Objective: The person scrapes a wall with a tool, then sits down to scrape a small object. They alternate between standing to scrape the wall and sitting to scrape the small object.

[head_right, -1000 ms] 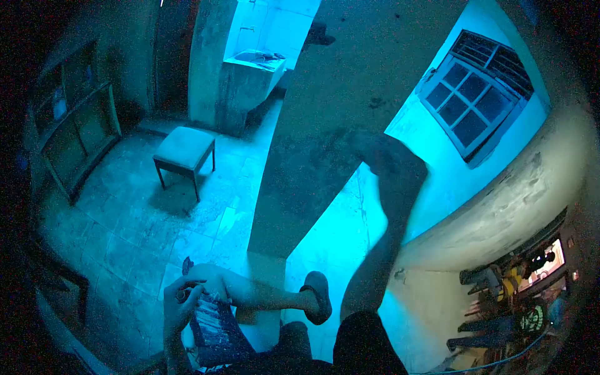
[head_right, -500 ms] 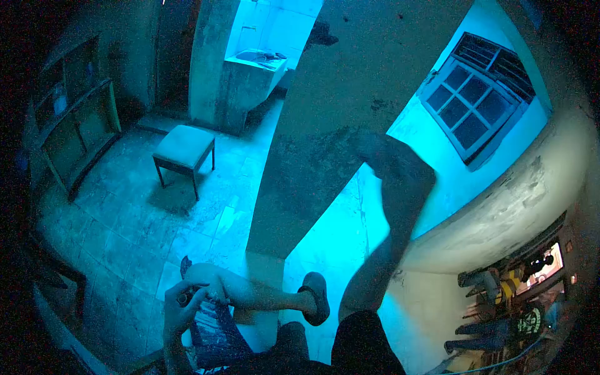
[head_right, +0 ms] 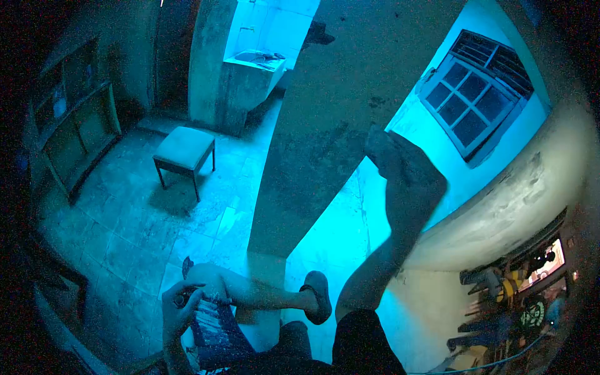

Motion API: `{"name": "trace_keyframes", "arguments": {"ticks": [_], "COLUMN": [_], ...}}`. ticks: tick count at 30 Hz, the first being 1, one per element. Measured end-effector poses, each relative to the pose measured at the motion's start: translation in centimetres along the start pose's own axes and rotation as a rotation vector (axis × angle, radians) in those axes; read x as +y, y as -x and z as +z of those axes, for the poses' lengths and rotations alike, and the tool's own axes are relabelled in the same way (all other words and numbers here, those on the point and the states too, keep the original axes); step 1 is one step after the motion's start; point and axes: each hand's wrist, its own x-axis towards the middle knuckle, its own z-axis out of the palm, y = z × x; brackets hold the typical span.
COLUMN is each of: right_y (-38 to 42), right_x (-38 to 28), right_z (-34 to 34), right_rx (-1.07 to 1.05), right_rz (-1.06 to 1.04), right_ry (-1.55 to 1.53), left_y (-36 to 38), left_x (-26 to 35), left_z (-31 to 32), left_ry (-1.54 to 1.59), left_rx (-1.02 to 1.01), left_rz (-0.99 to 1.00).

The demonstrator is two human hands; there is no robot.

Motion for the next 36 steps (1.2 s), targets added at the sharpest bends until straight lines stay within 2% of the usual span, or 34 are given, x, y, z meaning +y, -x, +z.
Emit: {"name": "trace_keyframes", "arguments": {"ticks": [3, 4, 6, 8, 10, 11, 12, 14, 16, 18, 19, 22, 23, 24, 26, 28, 30, 32, 34, 36], "right_y": [-0.4, -0.6, -0.4, -0.1, -0.4, -0.6, -0.9, -0.3, -0.1, -0.3, -0.2, -0.7, -0.4, -0.4, -0.5, -1.0, -1.2, -1.0, -0.6, -1.1], "right_x": [2.8, 2.6, 1.3, 0.7, 2.8, 4.6, 3.8, 1.2, 1.7, 3.8, 3.5, 1.8, 1.5, 1.6, 2.2, 2.4, 1.7, 1.8, 2.8, 2.8], "right_z": [0.7, 0.3, -0.9, -0.7, 1.0, 0.2, -0.1, -1.3, -1.2, 1.1, 0.4, -2.0, -2.3, -1.5, 0.9, -0.4, -1.8, -1.0, 0.8, -0.4], "right_rx": [-0.159, -0.144, -0.04, 0.066, -0.133, -0.148, -0.125, 0.032, 0.108, -0.067, -0.057, 0.026, 0.048, 0.054, -0.129, -0.102, 0.012, 0.082, -0.048, -0.104], "right_rz": [-0.077, -0.078, 0.002, 0.01, -0.014, -0.003, -0.004, -0.08, -0.021, -0.152, -0.216, -0.175, -0.093, -0.088, -0.146, -0.141, -0.185, -0.17, -0.27, -0.199], "right_ry": [0.381, 0.386, -0.031, -0.038, 0.214, 0.46, 0.453, -0.036, -0.053, 0.475, 0.48, 0.21, 0.135, 0.128, 0.579, 0.49, 0.153, 0.117, 0.5, 0.528], "left_y": [0.1, -0.1, 0.1, 0.0, 0.0, 0.0, 0.0, 0.1, 0.0, 0.0, 0.2, 0.1, 0.1, 0.2, 0.3, 0.3, 0.2, 0.3, 0.7, 0.5], "left_x": [0.7, 0.6, 0.0, 0.1, 0.2, 0.2, -0.1, 0.5, 1.1, 0.7, 0.9, 0.9, 0.5, 0.3, 0.4, 0.5, 0.8, 0.7, 0.7, 0.9], "left_z": [0.0, 0.2, 0.2, -0.3, -0.2, -0.3, 0.0, 0.1, 0.2, 0.3, 0.1, 0.0, -0.1, -0.2, -0.3, -0.1, 0.1, 0.0, -0.1, 0.0], "left_ry": [-0.012, -0.015, 0.028, -0.027, -0.055, -0.048, -0.028, 0.02, 0.01, 0.027, 0.014, -0.031, -0.027, -0.023, -0.065, -0.027, -0.018, -0.011, -0.031, -0.038], "left_rx": [-0.051, -0.058, -0.037, -0.062, -0.033, -0.046, 0.008, 0.015, 0.022, 0.022, 0.004, 0.005, 0.006, 0.007, 0.011, -0.004, 0.006, 0.019, 0.009, 0.003], "left_rz": [-0.038, -0.026, 0.053, 0.008, -0.003, -0.012, 0.023, -0.002, -0.024, -0.032, -0.044, -0.064, -0.067, -0.073, -0.063, -0.061, -0.053, -0.056, -0.067, -0.061]}}
